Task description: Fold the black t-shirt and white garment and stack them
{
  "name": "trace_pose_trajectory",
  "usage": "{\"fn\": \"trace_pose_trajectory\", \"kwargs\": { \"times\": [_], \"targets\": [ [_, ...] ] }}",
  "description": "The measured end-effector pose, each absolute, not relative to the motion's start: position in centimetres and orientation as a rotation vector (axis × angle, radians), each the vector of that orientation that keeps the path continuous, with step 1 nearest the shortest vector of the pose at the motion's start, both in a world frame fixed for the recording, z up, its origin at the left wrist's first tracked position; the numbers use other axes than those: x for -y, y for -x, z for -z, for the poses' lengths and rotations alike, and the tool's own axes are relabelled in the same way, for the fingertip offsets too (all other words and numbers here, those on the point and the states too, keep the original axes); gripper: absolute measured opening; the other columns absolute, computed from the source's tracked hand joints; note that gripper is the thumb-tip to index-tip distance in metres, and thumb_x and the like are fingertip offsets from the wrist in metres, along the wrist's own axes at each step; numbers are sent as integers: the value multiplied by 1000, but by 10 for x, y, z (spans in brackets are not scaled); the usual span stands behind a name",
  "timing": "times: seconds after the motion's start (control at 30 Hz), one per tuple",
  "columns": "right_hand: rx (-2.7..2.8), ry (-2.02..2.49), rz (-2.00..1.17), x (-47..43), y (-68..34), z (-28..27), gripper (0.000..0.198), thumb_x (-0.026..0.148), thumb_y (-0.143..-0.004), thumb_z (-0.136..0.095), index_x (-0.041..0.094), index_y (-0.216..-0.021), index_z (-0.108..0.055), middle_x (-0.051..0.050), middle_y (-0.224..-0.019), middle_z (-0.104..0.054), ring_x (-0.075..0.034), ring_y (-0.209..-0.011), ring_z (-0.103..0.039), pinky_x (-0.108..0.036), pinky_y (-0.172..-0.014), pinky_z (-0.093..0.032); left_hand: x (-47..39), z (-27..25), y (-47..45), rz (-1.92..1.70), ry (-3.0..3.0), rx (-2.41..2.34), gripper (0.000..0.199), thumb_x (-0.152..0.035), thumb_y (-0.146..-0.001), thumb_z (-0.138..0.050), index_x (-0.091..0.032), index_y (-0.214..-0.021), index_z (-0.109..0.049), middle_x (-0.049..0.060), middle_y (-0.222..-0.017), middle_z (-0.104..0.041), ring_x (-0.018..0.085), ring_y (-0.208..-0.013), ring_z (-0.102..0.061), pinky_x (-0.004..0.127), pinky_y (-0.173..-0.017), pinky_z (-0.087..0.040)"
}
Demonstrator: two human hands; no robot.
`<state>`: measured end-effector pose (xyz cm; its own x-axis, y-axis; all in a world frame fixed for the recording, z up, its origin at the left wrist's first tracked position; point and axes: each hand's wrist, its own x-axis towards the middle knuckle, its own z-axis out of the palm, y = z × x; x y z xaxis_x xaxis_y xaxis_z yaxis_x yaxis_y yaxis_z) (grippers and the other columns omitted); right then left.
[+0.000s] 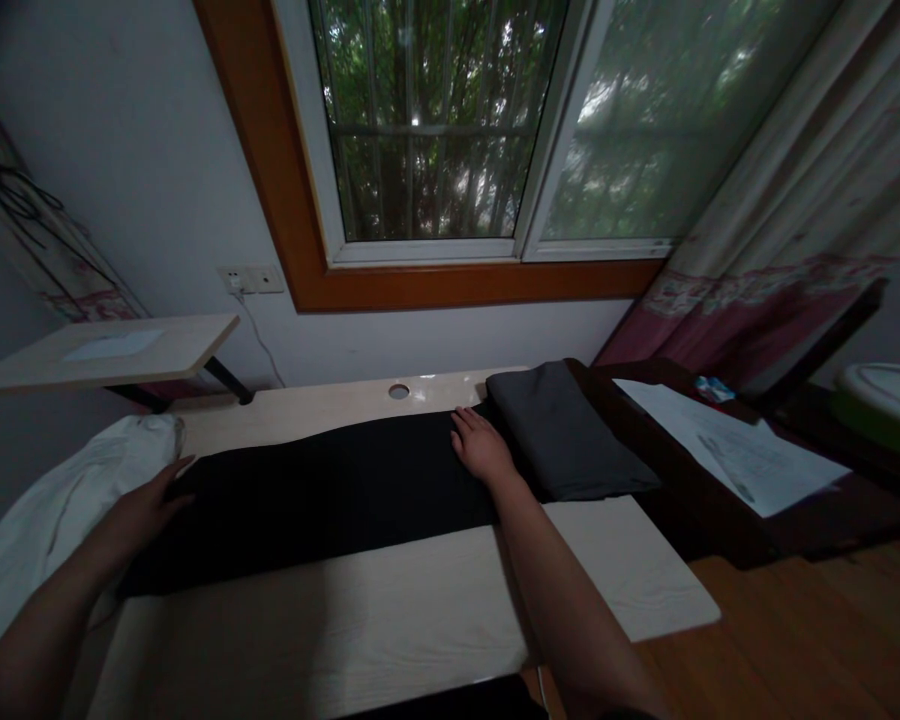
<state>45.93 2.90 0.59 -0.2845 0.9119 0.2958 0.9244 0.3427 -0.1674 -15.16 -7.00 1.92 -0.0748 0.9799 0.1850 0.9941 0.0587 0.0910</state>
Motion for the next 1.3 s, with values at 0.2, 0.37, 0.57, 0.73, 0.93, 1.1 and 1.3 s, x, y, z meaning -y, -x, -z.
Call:
{"fn": "trace_pose_trajectory", "kwargs": {
  "times": [0.2, 0.37, 0.57, 0.73, 0.93, 1.1, 1.3],
  "targets": [
    [2299, 1622, 116, -2, -444, -23, 45, 24, -99, -45, 15, -138, -66, -11, -148, -59, -29, -138, -52, -46, -119, -40, 72, -37, 121, 325, 1993, 2055, 60, -26, -94, -35, -13, -150, -50, 20, -126, -67, 35, -109, -67, 49, -100, -52],
    [2299, 1660, 155, 39, -438, -34, 43, 27, -101, -44, 17, -136, -67, -10, -145, -62, -31, -129, -55, -45, -111, -47, 67, -37, 94, 383, 2132, 1816, 50, -28, -96, -39, -15, -140, -60, 17, -141, -59, 32, -129, -56, 48, -116, -42],
    [2229, 1879, 300, 88, -452, -29, 45, 26, -102, -40, 20, -139, -64, -14, -143, -62, -35, -119, -58, -51, -98, -52, 57, -3, 80, 380, 2308, 1746, 52, -39, -98, -41, -13, -138, -62, 17, -153, -53, 34, -148, -41, 51, -122, -36],
    [2162, 1996, 385, 111, -451, -26, 47, 27, -99, -44, 28, -143, -60, -14, -149, -56, -41, -125, -54, -56, -88, -55, 58, 12, 76, 320, 2310, 1855, 55, -38, -101, -35, -17, -149, -52, 14, -162, -44, 35, -151, -38, 58, -118, -37],
    [2114, 2141, 294, 114, -443, -29, 47, 30, -100, -42, 32, -142, -61, -15, -151, -54, -45, -117, -57, -60, -75, -57, 57, 12, 85, 295, 2339, 1872, 54, -39, -102, -36, -21, -151, -50, 12, -163, -42, 33, -152, -35, 57, -119, -36],
    [2095, 2088, 226, 112, -460, -27, 49, 37, -98, -52, 27, -146, -57, -23, -151, -50, -42, -105, -67, -55, -81, -56, 58, 13, 89, 296, 2347, 1872, 55, -38, -102, -37, -21, -152, -49, 11, -164, -40, 32, -154, -33, 56, -121, -33],
    [2053, 2060, 48, 112, -468, -38, 64, 29, -92, -61, 22, -154, -45, -19, -135, -57, -29, -89, -73, -38, -70, -57, 60, 13, 88, 321, 2336, 1878, 54, -39, -102, -37, -21, -151, -51, 11, -163, -41, 32, -152, -36, 56, -119, -35]
  ]
}}
